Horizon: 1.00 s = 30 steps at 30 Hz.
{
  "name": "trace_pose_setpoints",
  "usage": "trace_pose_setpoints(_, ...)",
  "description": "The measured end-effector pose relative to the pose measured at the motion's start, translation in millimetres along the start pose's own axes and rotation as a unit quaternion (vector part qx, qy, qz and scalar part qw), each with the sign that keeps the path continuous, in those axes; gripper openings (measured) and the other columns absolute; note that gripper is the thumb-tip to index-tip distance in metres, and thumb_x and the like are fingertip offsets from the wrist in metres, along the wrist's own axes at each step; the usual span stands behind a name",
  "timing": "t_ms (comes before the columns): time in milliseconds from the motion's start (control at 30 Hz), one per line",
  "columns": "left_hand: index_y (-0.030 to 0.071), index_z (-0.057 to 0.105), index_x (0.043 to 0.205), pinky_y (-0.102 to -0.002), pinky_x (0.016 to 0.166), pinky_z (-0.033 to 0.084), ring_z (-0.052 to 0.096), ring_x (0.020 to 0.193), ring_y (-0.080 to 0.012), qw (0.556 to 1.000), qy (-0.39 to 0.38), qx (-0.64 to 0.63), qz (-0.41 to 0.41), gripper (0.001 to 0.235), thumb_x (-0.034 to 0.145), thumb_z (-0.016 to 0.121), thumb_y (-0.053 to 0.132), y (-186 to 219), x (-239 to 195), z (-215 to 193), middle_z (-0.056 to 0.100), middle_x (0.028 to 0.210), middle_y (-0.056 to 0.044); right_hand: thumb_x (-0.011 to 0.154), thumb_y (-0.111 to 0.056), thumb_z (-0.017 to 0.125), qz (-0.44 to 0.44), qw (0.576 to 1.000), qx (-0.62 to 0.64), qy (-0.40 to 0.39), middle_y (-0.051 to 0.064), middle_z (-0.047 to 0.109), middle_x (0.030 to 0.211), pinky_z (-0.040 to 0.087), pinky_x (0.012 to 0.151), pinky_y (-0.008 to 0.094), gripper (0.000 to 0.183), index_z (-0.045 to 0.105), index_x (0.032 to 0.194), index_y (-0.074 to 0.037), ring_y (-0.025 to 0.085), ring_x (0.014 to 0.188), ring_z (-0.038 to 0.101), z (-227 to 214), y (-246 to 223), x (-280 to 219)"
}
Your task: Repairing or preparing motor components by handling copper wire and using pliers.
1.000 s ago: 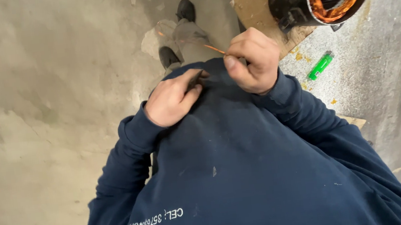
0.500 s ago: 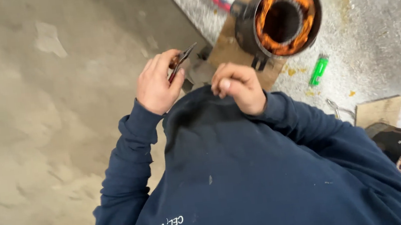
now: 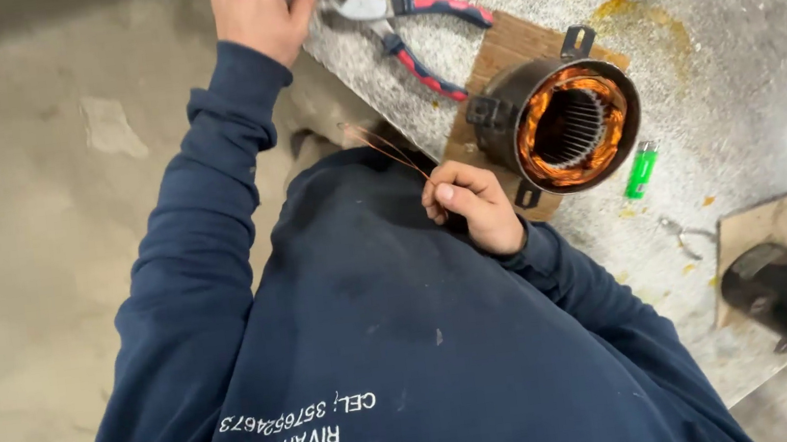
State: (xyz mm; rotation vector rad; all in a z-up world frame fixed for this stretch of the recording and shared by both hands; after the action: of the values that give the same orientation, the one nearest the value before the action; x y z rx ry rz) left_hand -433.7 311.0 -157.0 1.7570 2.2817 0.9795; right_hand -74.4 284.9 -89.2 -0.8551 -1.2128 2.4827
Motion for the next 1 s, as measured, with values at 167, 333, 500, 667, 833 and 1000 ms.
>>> trace_pose_setpoints(167, 0.009, 0.070, 0.120, -0.048, 0.104, 0.041, 0.057, 0.118, -0.0332, 0.980, -0.003, -0.062, 0.188, 0.028, 0.096, 0.080, 0.019, -0.5, 13.0, -27.9, 0.066, 0.124, -0.010, 0.106, -0.019, 0.057, -0.073, 0.976, 0.169, 0.114, 0.008, 0.061, 0.088, 0.044, 0.071, 0.030, 0.020, 0.061, 0.101, 0.000, 0.015, 0.075, 0.054, 57.7, 17.2, 26.3)
trace_pose_setpoints(333, 0.006, 0.071, 0.113, -0.047, 0.107, 0.044, 0.058, 0.118, -0.0356, 0.947, -0.080, -0.255, 0.177, 0.027, 0.089, 0.077, 0.015, 27.2, -7.6, -77.8, 0.068, 0.121, -0.013, 0.108, -0.019, 0.058, -0.190, 0.924, 0.280, 0.178, 0.008, 0.058, 0.091, 0.044, 0.071, 0.032, 0.020, 0.058, 0.100, -0.001, 0.018, 0.077, 0.053, 118.0, 37.7, 45.7)
trace_pose_setpoints(500, 0.000, 0.070, 0.112, -0.029, 0.088, 0.055, 0.069, 0.096, -0.0172, 0.718, -0.412, -0.559, -0.042, 0.019, 0.104, 0.063, 0.015, 47.3, -27.4, -104.6, 0.072, 0.102, -0.008, 0.105, -0.017, 0.056, -0.213, 0.934, 0.079, 0.276, 0.009, 0.061, 0.089, 0.043, 0.071, 0.030, 0.021, 0.060, 0.095, 0.001, 0.016, 0.075, 0.053, 158.7, 57.7, 44.8)
trace_pose_setpoints(667, -0.003, 0.073, 0.095, -0.026, 0.077, 0.056, 0.069, 0.081, -0.0123, 0.703, -0.457, -0.545, -0.012, 0.023, 0.106, 0.064, 0.015, 45.0, -24.2, -107.9, 0.071, 0.088, -0.008, 0.102, -0.013, 0.064, -0.241, 0.867, -0.152, 0.408, 0.008, 0.064, 0.090, 0.047, 0.072, 0.031, 0.014, 0.065, 0.093, -0.001, 0.018, 0.078, 0.059, 192.4, 37.8, 24.1)
trace_pose_setpoints(833, -0.004, 0.072, 0.089, -0.027, 0.074, 0.057, 0.070, 0.077, -0.0133, 0.679, -0.513, -0.525, 0.014, 0.025, 0.105, 0.064, 0.014, 55.6, -34.8, -107.3, 0.072, 0.084, -0.009, 0.085, -0.008, 0.076, -0.282, 0.639, -0.518, 0.493, 0.005, 0.066, 0.086, 0.048, 0.067, 0.039, 0.007, 0.071, 0.089, -0.008, 0.026, 0.073, 0.061, 202.5, 13.8, -3.9)
trace_pose_setpoints(1000, -0.004, 0.072, 0.091, -0.028, 0.076, 0.057, 0.071, 0.079, -0.0153, 0.656, -0.519, -0.548, -0.004, 0.030, 0.109, 0.059, 0.016, 66.7, -66.7, -110.4, 0.073, 0.086, -0.010, 0.086, -0.010, 0.078, -0.293, 0.586, -0.587, 0.475, 0.007, 0.068, 0.088, 0.047, 0.064, 0.039, 0.008, 0.074, 0.092, -0.007, 0.026, 0.071, 0.061, 195.9, 24.3, -35.4)
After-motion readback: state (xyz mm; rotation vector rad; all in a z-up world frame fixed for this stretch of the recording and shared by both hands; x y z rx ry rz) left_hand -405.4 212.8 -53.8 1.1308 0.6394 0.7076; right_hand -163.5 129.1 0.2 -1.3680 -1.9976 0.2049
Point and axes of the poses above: each hand's wrist, its own x-axis towards the middle knuckle, its own z-axis out of the palm, y = z × x, the point moved 1 cm from there along x, towards the middle knuckle
